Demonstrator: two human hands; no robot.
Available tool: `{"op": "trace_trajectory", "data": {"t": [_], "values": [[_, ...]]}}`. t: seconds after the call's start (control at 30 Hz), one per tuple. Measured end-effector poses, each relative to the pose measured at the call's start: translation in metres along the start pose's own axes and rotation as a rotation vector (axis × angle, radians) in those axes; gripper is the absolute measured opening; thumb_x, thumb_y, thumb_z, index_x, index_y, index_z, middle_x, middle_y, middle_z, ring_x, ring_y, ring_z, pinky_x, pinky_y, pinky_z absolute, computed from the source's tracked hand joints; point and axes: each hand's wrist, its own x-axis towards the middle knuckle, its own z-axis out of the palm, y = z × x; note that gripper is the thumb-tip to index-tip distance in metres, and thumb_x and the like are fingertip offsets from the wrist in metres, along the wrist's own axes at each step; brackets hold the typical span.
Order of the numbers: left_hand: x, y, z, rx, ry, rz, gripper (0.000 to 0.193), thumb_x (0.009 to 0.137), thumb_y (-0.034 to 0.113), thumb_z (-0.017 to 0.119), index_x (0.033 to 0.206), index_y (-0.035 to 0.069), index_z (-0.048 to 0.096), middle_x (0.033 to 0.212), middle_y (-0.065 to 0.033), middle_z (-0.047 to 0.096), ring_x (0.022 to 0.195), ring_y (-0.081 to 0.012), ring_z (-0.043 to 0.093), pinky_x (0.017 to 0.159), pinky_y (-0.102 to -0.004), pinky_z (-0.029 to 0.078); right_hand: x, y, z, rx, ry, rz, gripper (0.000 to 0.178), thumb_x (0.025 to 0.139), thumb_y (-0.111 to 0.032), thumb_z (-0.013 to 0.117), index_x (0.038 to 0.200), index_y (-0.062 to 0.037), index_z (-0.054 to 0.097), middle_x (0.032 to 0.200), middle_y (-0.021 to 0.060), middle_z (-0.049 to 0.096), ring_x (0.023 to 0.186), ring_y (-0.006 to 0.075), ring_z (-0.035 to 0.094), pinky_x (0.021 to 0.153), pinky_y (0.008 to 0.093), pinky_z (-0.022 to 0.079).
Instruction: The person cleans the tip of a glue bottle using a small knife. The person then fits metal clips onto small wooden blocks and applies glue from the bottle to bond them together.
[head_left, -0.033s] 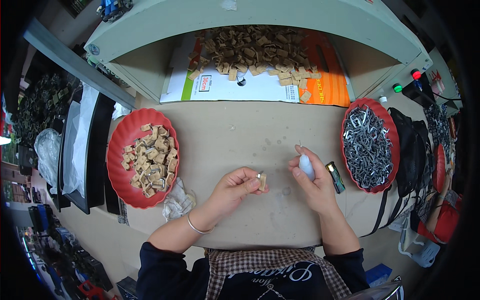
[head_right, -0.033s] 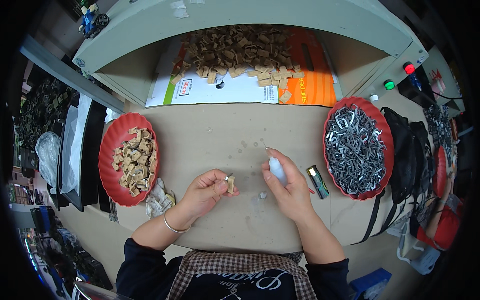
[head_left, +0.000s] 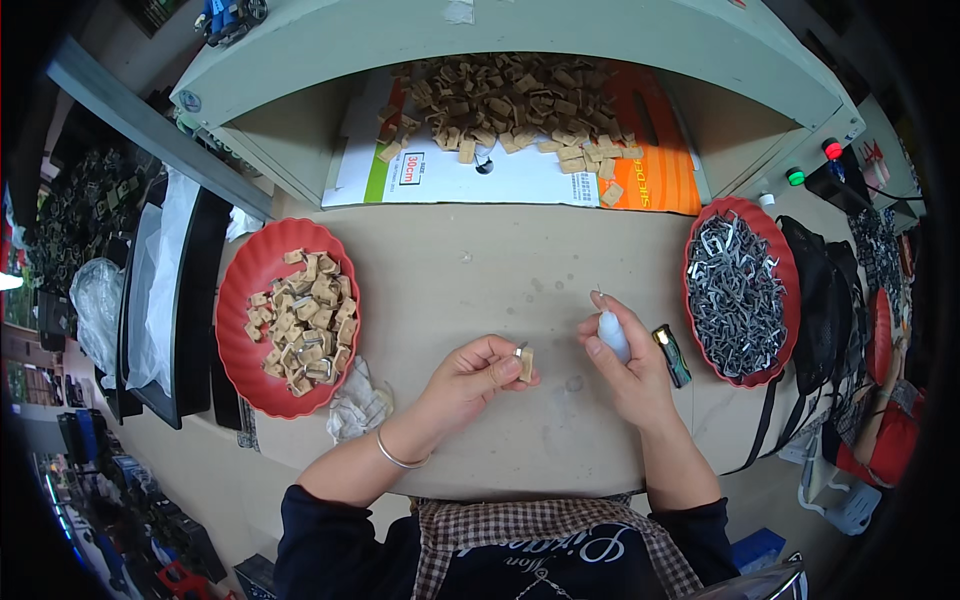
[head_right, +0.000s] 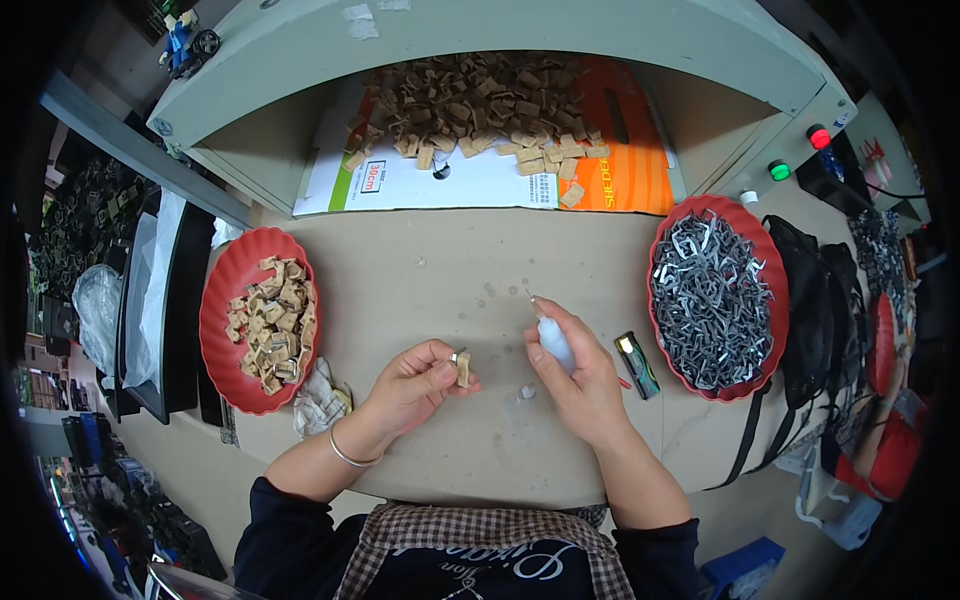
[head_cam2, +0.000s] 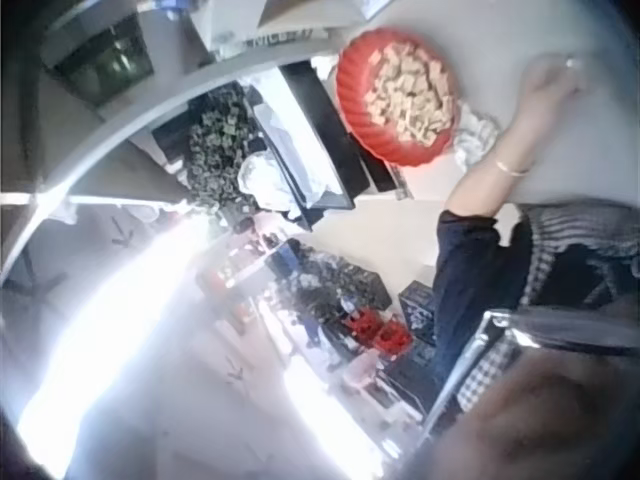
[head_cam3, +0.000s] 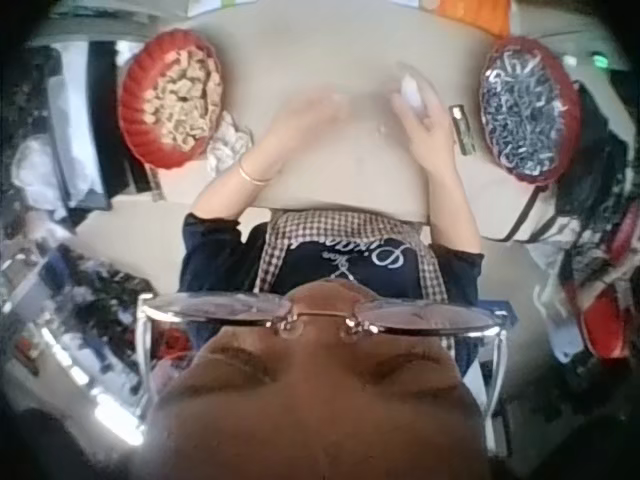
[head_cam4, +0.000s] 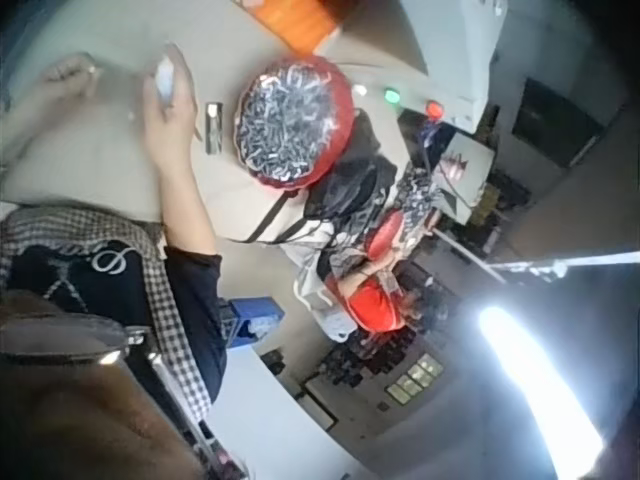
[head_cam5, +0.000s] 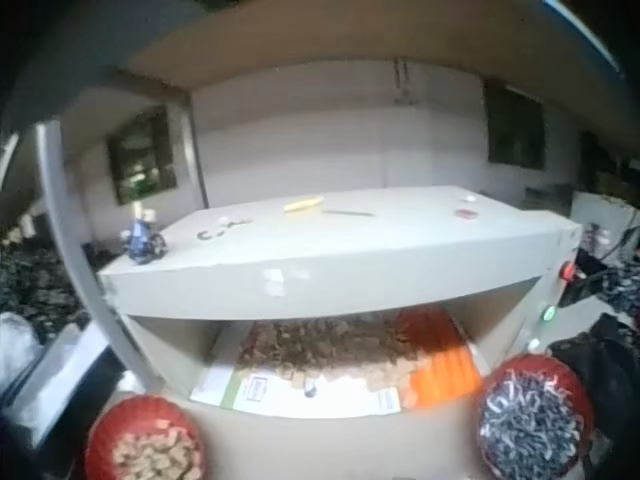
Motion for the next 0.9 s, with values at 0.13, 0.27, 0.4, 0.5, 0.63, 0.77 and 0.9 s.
{"op": "trace_trajectory", "data": {"t": [0.13, 0.27, 0.4, 0.5, 0.63, 0.77, 0.9], "values": [[0.003, -0.004, -0.003, -0.230, -0.012, 0.037, 0.013, 0.089, 0.014, 0.052, 0.099, 0.007, 0.057, 0.101, -0.0046, 0.060, 0.101, -0.0189, 0.056, 0.088, -0.0316, 0.044, -0.004, -0.011, 0.002, 0.269, 0.053, 0.178, 0.034, 0.084, -0.005, 0.055, 0.117, -0.0022, 0.045, 0.097, 0.0064, 0.056, 0.086, 0.0128, 0.057, 0.072, 0.0248, 0.047], [0.005, -0.003, -0.005, -0.288, 0.018, 0.006, 0.012, 0.089, 0.015, 0.051, 0.097, 0.009, 0.057, 0.099, -0.0068, 0.061, 0.103, -0.0206, 0.055, 0.090, -0.0331, 0.043, -0.006, -0.011, -0.022, -0.007, 0.155, -0.036, 0.037, 0.082, -0.004, 0.058, 0.116, 0.0002, 0.043, 0.097, 0.0081, 0.057, 0.080, 0.0131, 0.059, 0.071, 0.0239, 0.047], [0.003, -0.002, -0.008, -0.342, 0.014, 0.011, 0.013, 0.089, 0.015, 0.050, 0.098, 0.009, 0.056, 0.100, -0.0074, 0.060, 0.103, -0.0204, 0.054, 0.090, -0.0329, 0.043, -0.013, -0.039, -0.032, -0.094, 0.110, -0.076, 0.037, 0.081, -0.004, 0.059, 0.111, 0.0015, 0.040, 0.097, 0.0103, 0.056, 0.072, 0.0124, 0.059, 0.065, 0.0231, 0.048], [0.005, -0.004, -0.009, -0.365, 0.002, 0.012, 0.012, 0.089, 0.016, 0.050, 0.097, 0.009, 0.056, 0.100, -0.0063, 0.060, 0.103, -0.0190, 0.054, 0.091, -0.0322, 0.042, -0.021, -0.049, -0.014, 0.285, 0.106, -0.049, 0.030, 0.080, -0.006, 0.060, 0.105, 0.0027, 0.045, 0.090, 0.0109, 0.056, 0.066, 0.0106, 0.058, 0.058, 0.0218, 0.048], [0.007, -0.003, -0.006, -0.351, 0.010, 0.011, 0.012, 0.089, 0.018, 0.050, 0.094, 0.008, 0.054, 0.099, -0.0059, 0.059, 0.102, -0.0186, 0.053, 0.094, -0.0331, 0.040, -0.011, -0.042, -0.002, 0.139, -0.037, -0.147, 0.027, 0.081, -0.005, 0.058, 0.104, 0.0023, 0.046, 0.084, 0.0089, 0.055, 0.065, 0.0109, 0.058, 0.054, 0.0209, 0.047], [0.008, -0.003, -0.006, -0.345, -0.006, 0.024, 0.012, 0.089, 0.019, 0.050, 0.094, 0.008, 0.054, 0.100, -0.0058, 0.058, 0.103, -0.0183, 0.053, 0.096, -0.0334, 0.039, -0.017, -0.027, 0.005, 0.184, -0.058, -0.068, 0.027, 0.083, -0.006, 0.055, 0.106, 0.0022, 0.043, 0.083, 0.0091, 0.055, 0.064, 0.0102, 0.058, 0.052, 0.0211, 0.046], [0.007, -0.004, -0.005, -0.349, 0.014, 0.023, 0.013, 0.089, 0.019, 0.050, 0.095, 0.008, 0.054, 0.100, -0.0052, 0.058, 0.103, -0.0182, 0.053, 0.096, -0.0339, 0.038, -0.015, -0.026, 0.002, 0.226, -0.101, -0.057, 0.030, 0.084, -0.007, 0.056, 0.107, 0.0025, 0.040, 0.084, 0.0099, 0.056, 0.064, 0.0096, 0.057, 0.053, 0.0210, 0.046]]}}
